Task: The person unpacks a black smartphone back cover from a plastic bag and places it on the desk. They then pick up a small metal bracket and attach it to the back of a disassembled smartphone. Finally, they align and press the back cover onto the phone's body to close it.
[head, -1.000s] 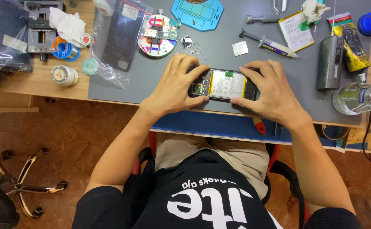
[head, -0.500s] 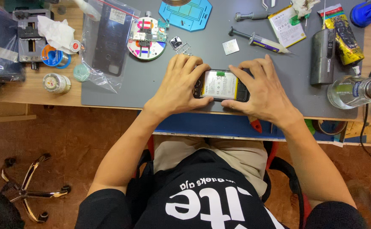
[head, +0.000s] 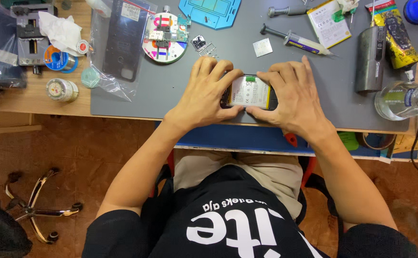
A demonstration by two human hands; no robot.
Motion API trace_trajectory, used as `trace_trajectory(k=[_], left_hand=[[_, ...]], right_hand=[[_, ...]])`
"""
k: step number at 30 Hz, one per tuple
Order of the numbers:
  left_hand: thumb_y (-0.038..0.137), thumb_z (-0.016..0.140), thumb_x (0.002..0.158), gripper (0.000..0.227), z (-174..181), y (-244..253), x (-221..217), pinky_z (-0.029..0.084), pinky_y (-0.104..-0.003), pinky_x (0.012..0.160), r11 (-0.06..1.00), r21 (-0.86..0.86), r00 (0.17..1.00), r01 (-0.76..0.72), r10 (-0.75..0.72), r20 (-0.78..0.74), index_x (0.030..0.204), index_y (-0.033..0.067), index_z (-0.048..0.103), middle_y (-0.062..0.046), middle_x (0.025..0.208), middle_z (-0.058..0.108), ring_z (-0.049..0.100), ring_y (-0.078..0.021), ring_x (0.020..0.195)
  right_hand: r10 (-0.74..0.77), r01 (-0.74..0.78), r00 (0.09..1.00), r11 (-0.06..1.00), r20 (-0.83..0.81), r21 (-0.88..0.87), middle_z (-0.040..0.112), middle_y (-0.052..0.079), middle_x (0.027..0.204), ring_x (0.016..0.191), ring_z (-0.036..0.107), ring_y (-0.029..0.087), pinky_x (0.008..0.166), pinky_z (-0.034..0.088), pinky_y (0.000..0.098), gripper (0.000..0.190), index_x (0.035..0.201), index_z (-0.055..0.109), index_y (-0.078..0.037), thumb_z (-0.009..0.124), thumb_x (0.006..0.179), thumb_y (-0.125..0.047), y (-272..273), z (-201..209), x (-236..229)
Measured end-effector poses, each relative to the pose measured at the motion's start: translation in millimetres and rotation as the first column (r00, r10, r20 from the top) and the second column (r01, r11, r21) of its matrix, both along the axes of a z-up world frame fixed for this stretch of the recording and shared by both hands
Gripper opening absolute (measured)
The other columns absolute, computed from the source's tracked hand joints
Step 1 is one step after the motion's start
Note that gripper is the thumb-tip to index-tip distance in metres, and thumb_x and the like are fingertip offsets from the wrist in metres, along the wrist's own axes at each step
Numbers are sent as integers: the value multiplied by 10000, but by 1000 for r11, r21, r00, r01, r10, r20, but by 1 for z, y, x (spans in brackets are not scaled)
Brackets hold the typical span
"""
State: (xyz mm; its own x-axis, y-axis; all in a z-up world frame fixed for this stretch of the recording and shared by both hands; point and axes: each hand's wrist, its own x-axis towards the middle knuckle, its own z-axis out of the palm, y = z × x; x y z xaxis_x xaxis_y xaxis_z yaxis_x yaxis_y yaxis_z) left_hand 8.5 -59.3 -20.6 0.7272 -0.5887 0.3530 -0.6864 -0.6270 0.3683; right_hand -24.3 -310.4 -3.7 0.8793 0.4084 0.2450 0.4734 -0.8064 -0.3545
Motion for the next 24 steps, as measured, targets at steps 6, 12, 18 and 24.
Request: trace_trajectory(k=[6,12,18,24], left_hand=[[574,761,860,656,1,3,1,276,-570,1188,1000,26,998,17,-15,-57,1336,153,598,-51,1188,494,442,-299,1138],[557,842,763,779,21,-1,-2,219,-658,1219,999,47,992,28,-22,-125,1378,143,605,-59,1204,492,440,-311,1152],[533,839,733,751,13,-9,0,244,-632,1219,999,42,997,24,-21,-74,1356,181,612,-45,1181,491,433,-298,1083],[557,821,708,769,0,-15,6,269,-608,1208,998,45,997,33,-30,-77,1335,158,625,-59,1186,500,430,-289,1046]], right_hand=[[50,-48,996,999,-72,25,551,102,1278,1293,452,361,1262,191,652,803,1437,653,-97,821,857,-627,-10,-1,3],[81,-67,984,994,-159,88,563,141,1333,1322,509,397,1276,257,610,810,1451,625,-43,855,837,-520,-25,16,-1],[64,-62,993,998,-102,20,535,102,1240,1297,465,371,1273,237,609,735,1435,665,-123,816,879,-580,-28,4,0],[57,-59,996,998,-68,-37,518,79,1203,1275,450,349,1279,206,635,709,1403,691,-183,792,872,-641,-24,6,4]])
